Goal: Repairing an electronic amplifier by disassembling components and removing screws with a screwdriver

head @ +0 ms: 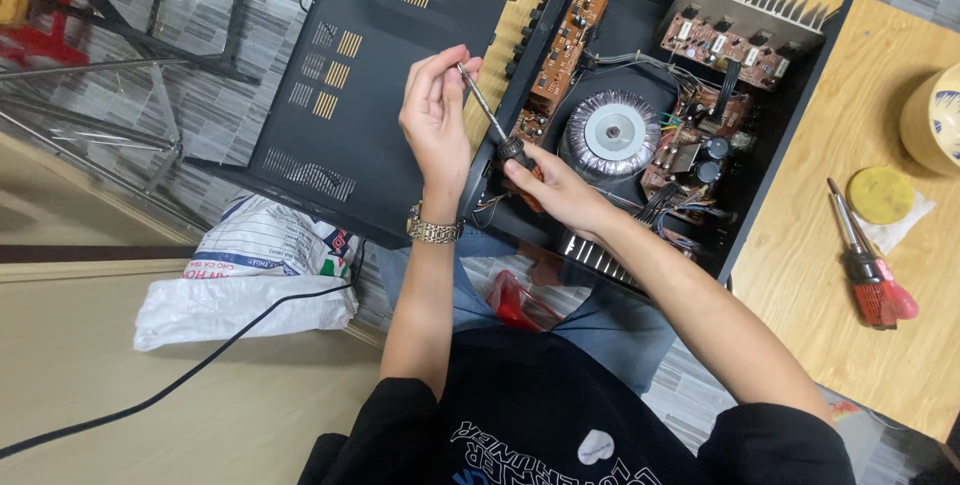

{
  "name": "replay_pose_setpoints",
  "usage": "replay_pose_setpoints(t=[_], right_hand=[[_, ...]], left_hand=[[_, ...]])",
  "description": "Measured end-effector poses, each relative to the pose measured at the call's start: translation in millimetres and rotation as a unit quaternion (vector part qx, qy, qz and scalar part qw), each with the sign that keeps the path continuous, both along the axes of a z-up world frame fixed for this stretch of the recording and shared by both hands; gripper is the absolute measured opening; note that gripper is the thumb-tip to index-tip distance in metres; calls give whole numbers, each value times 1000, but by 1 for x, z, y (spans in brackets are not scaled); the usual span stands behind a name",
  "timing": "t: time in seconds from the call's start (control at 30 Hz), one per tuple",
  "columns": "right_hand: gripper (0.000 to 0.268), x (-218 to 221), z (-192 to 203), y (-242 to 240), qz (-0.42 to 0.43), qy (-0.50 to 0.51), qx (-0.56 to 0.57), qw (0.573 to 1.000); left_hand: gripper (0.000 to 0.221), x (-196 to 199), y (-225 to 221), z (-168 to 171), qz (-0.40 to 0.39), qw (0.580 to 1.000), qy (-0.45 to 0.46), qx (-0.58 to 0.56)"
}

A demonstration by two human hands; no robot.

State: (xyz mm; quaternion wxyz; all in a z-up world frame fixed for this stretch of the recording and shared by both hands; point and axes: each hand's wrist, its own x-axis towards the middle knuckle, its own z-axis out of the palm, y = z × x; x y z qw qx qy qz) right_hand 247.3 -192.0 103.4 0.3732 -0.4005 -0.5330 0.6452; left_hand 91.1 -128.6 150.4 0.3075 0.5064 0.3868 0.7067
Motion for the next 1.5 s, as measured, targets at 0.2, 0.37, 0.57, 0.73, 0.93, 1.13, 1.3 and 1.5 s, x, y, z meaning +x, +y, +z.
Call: replay_pose_setpoints(t=[0.2,0.37,0.57,0.73,0.93,1.13,1.3,1.5], right_hand=[[36,1,-7,0,-3,-1,0,1000],[35,0,-10,1,-3,-11,15,1000],[33,-3,13,6,4,-79,26,996],[48,-5,25,8,21,-136,16,990],[43,-4,22,10,25,-129,-1,991],[42,-3,18,10,22,-108,1,994],[32,-1,10,3,-13,-116,69,991],[36,-2,-30,6,-38,-74,64,994]], left_hand=[[21,0,-9,15,37,995,95,9],[20,-5,-14,26,65,980,187,26],[19,-9,-22,45,79,958,276,15],[20,-11,-27,56,60,947,316,-2],[22,-12,-25,53,58,954,293,-10],[23,-14,-25,48,50,961,273,-23],[26,-18,-37,27,61,967,243,-43],[53,-30,-103,-29,1,955,281,-95]])
